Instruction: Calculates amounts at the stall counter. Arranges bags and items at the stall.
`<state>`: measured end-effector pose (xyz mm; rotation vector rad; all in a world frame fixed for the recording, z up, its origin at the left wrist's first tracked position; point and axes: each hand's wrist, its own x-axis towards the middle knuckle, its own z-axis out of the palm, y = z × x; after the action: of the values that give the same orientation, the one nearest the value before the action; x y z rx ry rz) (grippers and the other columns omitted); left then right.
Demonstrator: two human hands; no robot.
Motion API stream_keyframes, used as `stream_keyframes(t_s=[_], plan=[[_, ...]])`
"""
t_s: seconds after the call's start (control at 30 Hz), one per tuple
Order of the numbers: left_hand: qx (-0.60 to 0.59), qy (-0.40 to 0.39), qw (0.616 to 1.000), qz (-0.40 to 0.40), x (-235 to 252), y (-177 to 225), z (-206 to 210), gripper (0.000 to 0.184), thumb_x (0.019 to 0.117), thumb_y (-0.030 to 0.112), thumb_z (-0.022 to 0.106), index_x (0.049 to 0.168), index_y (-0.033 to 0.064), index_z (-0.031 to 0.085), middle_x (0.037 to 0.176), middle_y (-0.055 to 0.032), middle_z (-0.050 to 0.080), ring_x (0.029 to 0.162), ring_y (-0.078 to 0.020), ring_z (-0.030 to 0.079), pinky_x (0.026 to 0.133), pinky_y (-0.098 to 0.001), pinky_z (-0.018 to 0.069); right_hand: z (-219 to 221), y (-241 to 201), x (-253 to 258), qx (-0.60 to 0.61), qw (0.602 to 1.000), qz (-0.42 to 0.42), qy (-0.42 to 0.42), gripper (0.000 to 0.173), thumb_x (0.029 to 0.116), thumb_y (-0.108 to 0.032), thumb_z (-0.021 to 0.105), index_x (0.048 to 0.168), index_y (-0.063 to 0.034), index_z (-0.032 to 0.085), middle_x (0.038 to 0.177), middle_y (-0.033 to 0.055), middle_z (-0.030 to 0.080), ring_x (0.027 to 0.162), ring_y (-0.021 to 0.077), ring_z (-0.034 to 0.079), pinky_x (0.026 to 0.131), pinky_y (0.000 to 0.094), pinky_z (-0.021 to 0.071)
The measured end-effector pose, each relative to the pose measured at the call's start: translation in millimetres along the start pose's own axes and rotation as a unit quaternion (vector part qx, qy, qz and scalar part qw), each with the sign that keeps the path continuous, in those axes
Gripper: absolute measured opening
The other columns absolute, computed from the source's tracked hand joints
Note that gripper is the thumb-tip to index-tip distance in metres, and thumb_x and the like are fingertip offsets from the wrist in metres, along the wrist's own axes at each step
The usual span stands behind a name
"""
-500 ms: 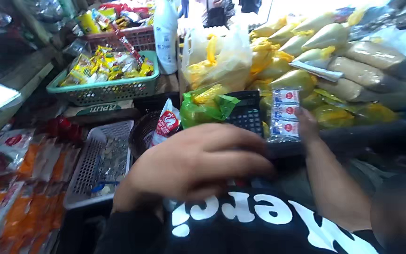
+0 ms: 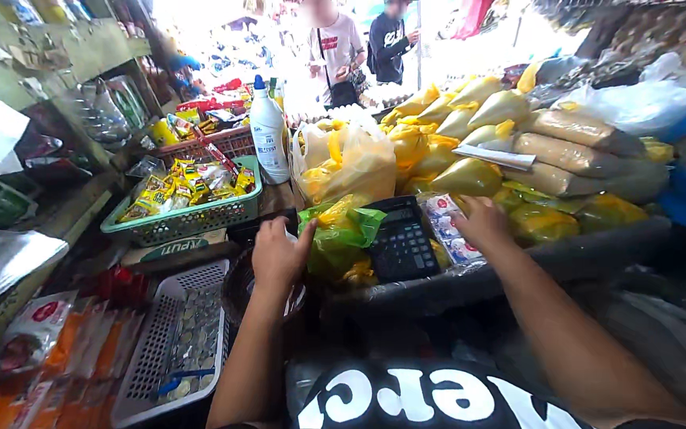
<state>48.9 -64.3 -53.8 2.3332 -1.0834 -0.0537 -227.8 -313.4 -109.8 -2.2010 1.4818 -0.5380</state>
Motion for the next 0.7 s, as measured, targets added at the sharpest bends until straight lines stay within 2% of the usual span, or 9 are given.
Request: stream_keyframes(t_s=[0.07,0.13,0.23,0.3,0.37,0.5,0.57,0.63,0.7], plan=[[0.000,-0.068,0.998,-0.010,7,8,8,0.068,0.0982,0.063,0.054,0.128,0.0029,0.066,0.130,-0.0208,0.063,0.122,-0.0360,0.061,0.103,-0.0576,0.0470,3,-39,-11,-0.004,0.996,-0.083,-0.038,0.063,0.1020,-0.041,0.062,0.146,0.0026,0.052,0.147,0.0314,0.049,0.139,0.0488,0.044,0.116,0.0613,0.0340],[-0.038,-0.030,0.998,0.038,12,8,23,0.046,0.1033,0.040,0.057,0.120,-0.0004,0.070,0.123,-0.0207,0.066,0.114,-0.0333,0.065,0.100,-0.0523,0.0501,16,-74,-15,-0.052,0.981,-0.156,-0.101,0.073,0.0995,-0.053,0.060,0.147,0.0018,0.051,0.150,0.0286,0.047,0.143,0.0466,0.040,0.117,0.0627,0.0319],[-0.229,0.036,0.971,0.063,17,3,27,0.024,0.1018,0.018,0.061,0.108,-0.0032,0.071,0.125,-0.0211,0.062,0.109,-0.0262,0.064,0.095,-0.0418,0.0533,37,-108,-11,-0.108,0.960,-0.238,-0.099,0.049,0.1002,-0.032,0.065,0.134,0.0034,0.062,0.150,0.0288,0.047,0.146,0.0479,0.035,0.115,0.0670,0.0295],[-0.330,0.072,0.939,0.065,16,-3,23,0.019,0.0991,0.015,0.063,0.097,-0.0019,0.070,0.124,-0.0180,0.060,0.108,-0.0201,0.062,0.091,-0.0348,0.0535,43,-113,-8,-0.100,0.955,-0.276,-0.047,0.029,0.1033,-0.017,0.057,0.120,0.0016,0.070,0.144,0.0234,0.056,0.143,0.0428,0.042,0.114,0.0623,0.0338],[-0.402,0.079,0.907,0.100,15,-10,22,0.018,0.0977,0.012,0.060,0.091,-0.0033,0.069,0.128,-0.0164,0.058,0.113,-0.0156,0.059,0.094,-0.0294,0.0513,34,-121,-12,-0.029,0.966,-0.257,-0.011,0.030,0.1068,-0.015,0.049,0.119,0.0041,0.068,0.131,0.0208,0.065,0.133,0.0371,0.055,0.111,0.0554,0.0414],[-0.639,-0.009,0.757,0.135,15,-15,41,0.020,0.1023,0.004,0.044,0.098,-0.0041,0.062,0.130,-0.0165,0.067,0.113,-0.0150,0.067,0.096,-0.0302,0.0538,19,-133,-19,0.120,0.972,-0.156,-0.131,0.037,0.1110,-0.027,0.043,0.133,-0.0001,0.055,0.118,0.0175,0.068,0.109,0.0281,0.067,0.099,0.0460,0.0519],[-0.716,-0.030,0.685,0.128,14,-13,49,0.025,0.1048,0.006,0.039,0.101,0.0010,0.063,0.124,-0.0140,0.072,0.103,-0.0130,0.071,0.085,-0.0261,0.0563,26,-132,-23,0.042,0.975,-0.176,-0.131,0.055,0.1048,-0.039,0.056,0.146,-0.0034,0.050,0.140,0.0224,0.057,0.128,0.0375,0.057,0.108,0.0554,0.0445],[-0.789,-0.034,0.607,0.090,17,-14,52,0.032,0.1073,0.011,0.032,0.104,0.0049,0.063,0.114,-0.0110,0.074,0.106,-0.0182,0.071,0.093,-0.0337,0.0573,35,-128,-28,-0.060,0.972,-0.206,-0.098,0.074,0.0971,-0.045,0.067,0.156,-0.0103,0.041,0.156,0.0265,0.040,0.143,0.0473,0.039,0.114,0.0643,0.0321],[-0.835,0.007,0.549,0.029,24,-15,47,0.035,0.1105,0.014,0.029,0.104,0.0059,0.062,0.102,-0.0074,0.074,0.099,-0.0187,0.072,0.092,-0.0363,0.0584,42,-117,-36,-0.093,0.968,-0.228,-0.053,0.075,0.0951,-0.042,0.070,0.158,-0.0140,0.041,0.159,0.0268,0.036,0.145,0.0503,0.033,0.114,0.0678,0.0282]])
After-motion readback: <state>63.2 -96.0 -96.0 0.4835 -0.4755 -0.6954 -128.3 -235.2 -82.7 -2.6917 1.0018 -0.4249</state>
